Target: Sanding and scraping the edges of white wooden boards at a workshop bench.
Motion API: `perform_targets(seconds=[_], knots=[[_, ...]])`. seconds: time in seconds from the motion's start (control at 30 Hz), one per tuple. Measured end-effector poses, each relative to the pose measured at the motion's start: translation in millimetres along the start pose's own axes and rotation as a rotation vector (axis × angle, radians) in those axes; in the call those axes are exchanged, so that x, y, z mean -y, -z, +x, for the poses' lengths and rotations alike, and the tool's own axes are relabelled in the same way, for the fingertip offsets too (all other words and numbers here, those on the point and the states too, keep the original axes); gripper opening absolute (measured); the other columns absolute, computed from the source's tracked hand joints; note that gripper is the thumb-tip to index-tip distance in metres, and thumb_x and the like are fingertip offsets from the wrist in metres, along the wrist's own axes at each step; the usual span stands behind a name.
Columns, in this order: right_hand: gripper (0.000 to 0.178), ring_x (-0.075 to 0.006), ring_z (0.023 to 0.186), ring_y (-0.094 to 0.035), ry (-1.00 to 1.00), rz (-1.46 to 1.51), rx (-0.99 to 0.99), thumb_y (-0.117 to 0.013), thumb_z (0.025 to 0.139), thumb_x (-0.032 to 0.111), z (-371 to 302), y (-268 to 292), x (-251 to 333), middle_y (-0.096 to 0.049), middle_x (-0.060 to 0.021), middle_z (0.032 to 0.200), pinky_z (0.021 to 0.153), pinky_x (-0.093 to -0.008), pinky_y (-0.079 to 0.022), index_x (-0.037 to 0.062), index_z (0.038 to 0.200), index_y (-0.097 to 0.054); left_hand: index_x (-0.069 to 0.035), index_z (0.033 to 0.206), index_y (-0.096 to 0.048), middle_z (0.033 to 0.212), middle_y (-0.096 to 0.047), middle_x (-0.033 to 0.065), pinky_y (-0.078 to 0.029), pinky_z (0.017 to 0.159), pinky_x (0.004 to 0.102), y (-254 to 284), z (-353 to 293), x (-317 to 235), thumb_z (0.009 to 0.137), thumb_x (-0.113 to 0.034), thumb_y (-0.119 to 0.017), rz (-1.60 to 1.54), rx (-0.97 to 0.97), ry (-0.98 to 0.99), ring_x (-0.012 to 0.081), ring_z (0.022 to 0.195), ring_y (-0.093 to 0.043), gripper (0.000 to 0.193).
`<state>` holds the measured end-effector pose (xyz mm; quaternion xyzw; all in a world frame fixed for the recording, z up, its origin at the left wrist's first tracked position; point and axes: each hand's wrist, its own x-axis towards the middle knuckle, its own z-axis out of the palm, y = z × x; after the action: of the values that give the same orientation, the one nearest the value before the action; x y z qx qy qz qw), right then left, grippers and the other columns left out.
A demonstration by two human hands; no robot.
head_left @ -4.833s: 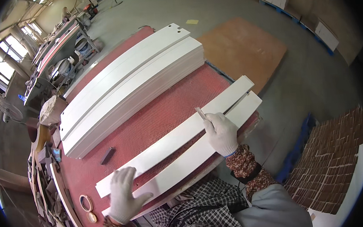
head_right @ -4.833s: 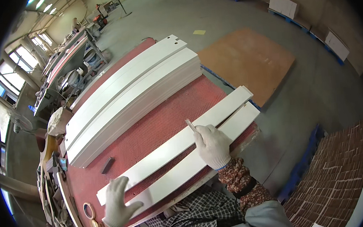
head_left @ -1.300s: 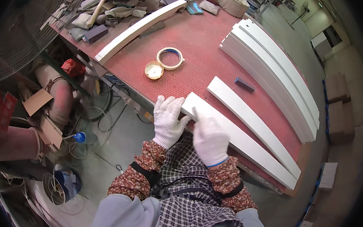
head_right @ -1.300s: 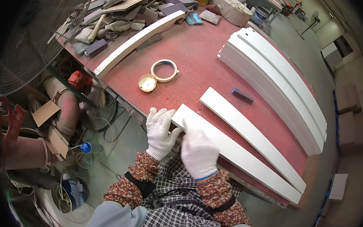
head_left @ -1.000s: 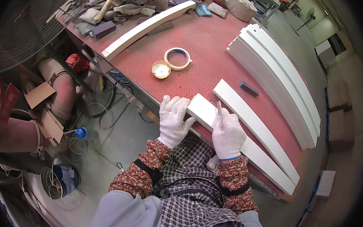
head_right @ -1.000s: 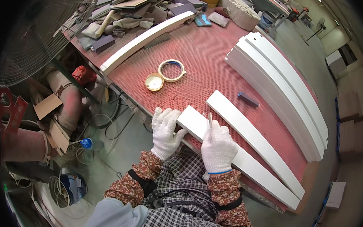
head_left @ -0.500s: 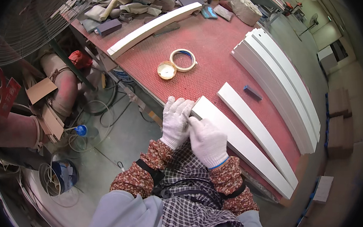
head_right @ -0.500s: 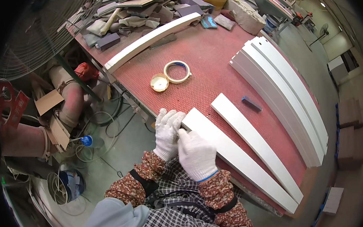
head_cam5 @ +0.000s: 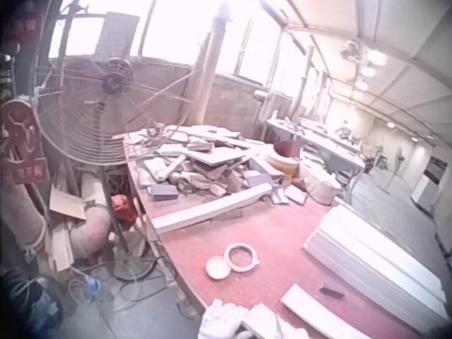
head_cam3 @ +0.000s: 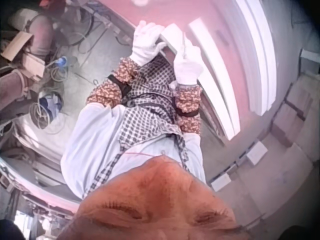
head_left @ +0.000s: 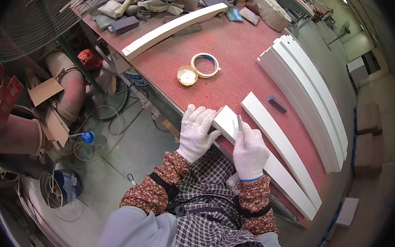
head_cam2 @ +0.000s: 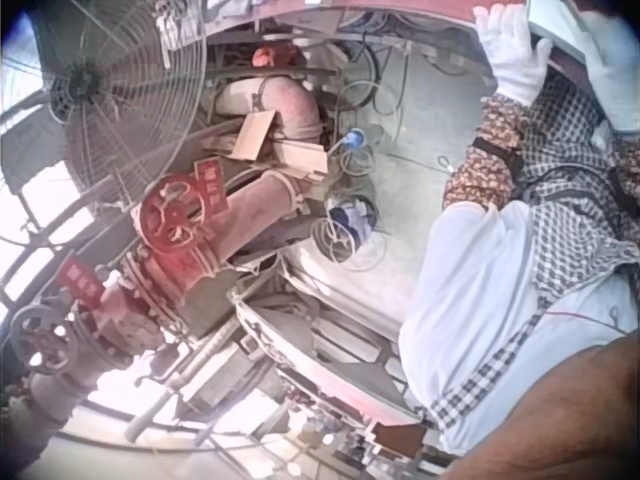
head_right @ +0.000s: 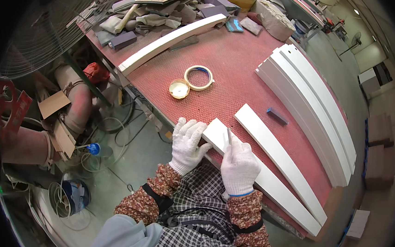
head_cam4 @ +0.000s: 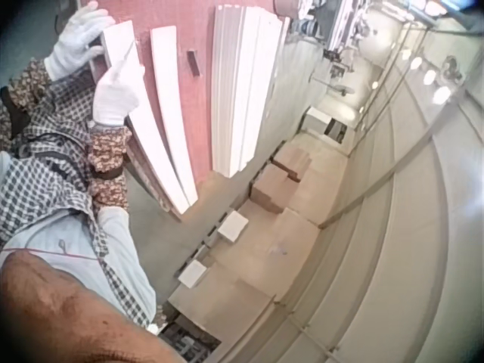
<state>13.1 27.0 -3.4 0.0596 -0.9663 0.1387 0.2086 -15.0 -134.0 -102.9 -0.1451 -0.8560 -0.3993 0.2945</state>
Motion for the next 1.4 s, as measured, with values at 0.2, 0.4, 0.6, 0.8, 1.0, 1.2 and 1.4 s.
perform_targets(seconds=[0.2, 0.4, 0.6, 0.8, 1.0, 1.2, 1.4], knots=[[0.040, -0.0265, 0.062, -0.065, 0.262, 0.054, 0.116, -0.070, 0.092, 0.011, -9.3, 7.7, 11.7, -0.063, -0.0100, 0.077, 0.057, -0.0411, -0.054, 0.0104, 0.131, -0.072, -0.004, 0.136, -0.061, 0.131, -0.066, 0.0106, -0.030, 0.124, 0.0557, -1.5, 1.0, 1.1, 0.074, -0.026, -0.089, 0.033, 0.007, -0.027, 0.0326, 0.131, -0.057, 0.071], [0.040, -0.0286, 0.066, -0.066, 0.281, 0.054, 0.125, -0.071, 0.090, 0.010, -13.5, 4.5, 4.5, -0.063, -0.0098, 0.079, 0.059, -0.0422, -0.053, 0.0113, 0.130, -0.073, -0.004, 0.136, -0.060, 0.130, -0.066, 0.0104, -0.030, 0.124, 0.0555, 0.8, 2.3, 0.0, 0.076, -0.026, -0.088, 0.000, 0.046, -0.006, 0.0324, 0.132, -0.057, 0.070], [0.025, -0.0279, 0.066, -0.066, 0.067, 0.029, -0.026, -0.071, 0.090, 0.012, 9.4, -7.1, 4.3, -0.063, -0.0084, 0.078, 0.060, -0.0411, -0.054, 0.0115, 0.115, -0.074, -0.004, 0.132, -0.066, 0.128, -0.070, 0.0103, -0.034, 0.123, 0.0540, 4.2, 3.6, -3.4, 0.073, -0.028, -0.090, 0.049, 0.001, -0.010, 0.0317, 0.128, -0.062, 0.068], [0.019, -0.0261, 0.064, -0.066, 0.323, 0.078, 0.032, -0.069, 0.095, 0.015, 9.4, -11.8, 19.5, -0.062, -0.0092, 0.079, 0.056, -0.0401, -0.053, 0.0094, 0.113, -0.072, -0.004, 0.131, -0.067, 0.129, -0.070, 0.0104, -0.034, 0.124, 0.0543, -1.1, 0.6, 2.3, 0.076, -0.027, -0.088, 0.068, -0.006, -0.015, 0.0322, 0.129, -0.061, 0.063], [0.027, -0.0284, 0.067, -0.066, 0.335, 0.081, 0.073, -0.067, 0.093, 0.015, 13.7, -16.6, 26.5, -0.061, -0.0087, 0.081, 0.061, -0.0433, -0.054, 0.0118, 0.119, -0.070, -0.003, 0.133, -0.063, 0.128, -0.067, 0.0104, -0.033, 0.123, 0.0563, -0.4, 2.2, 2.7, 0.077, -0.026, -0.085, 0.068, 0.033, -0.015, 0.0319, 0.130, -0.058, 0.064], [0.031, -0.0289, 0.069, -0.068, 0.036, -0.040, 0.093, -0.069, 0.093, 0.016, 29.7, -16.9, 12.8, -0.063, -0.0103, 0.081, 0.062, -0.0424, -0.055, 0.0120, 0.124, -0.071, -0.004, 0.135, -0.063, 0.130, -0.068, 0.0110, -0.032, 0.124, 0.0564, 4.5, 4.8, -2.9, 0.076, -0.023, -0.085, -0.009, 0.037, 0.003, 0.0320, 0.132, -0.058, 0.066], [0.031, -0.0291, 0.067, -0.068, 0.272, 0.123, 0.111, -0.071, 0.092, 0.011, 1.3, 0.2, 23.3, -0.065, -0.0114, 0.081, 0.059, -0.0410, -0.055, 0.0108, 0.122, -0.074, -0.004, 0.136, -0.061, 0.133, -0.067, 0.0108, -0.030, 0.125, 0.0562, -0.6, -0.3, 4.0, 0.076, -0.028, -0.087, 0.067, 0.010, -0.038, 0.0322, 0.133, -0.057, 0.070]])
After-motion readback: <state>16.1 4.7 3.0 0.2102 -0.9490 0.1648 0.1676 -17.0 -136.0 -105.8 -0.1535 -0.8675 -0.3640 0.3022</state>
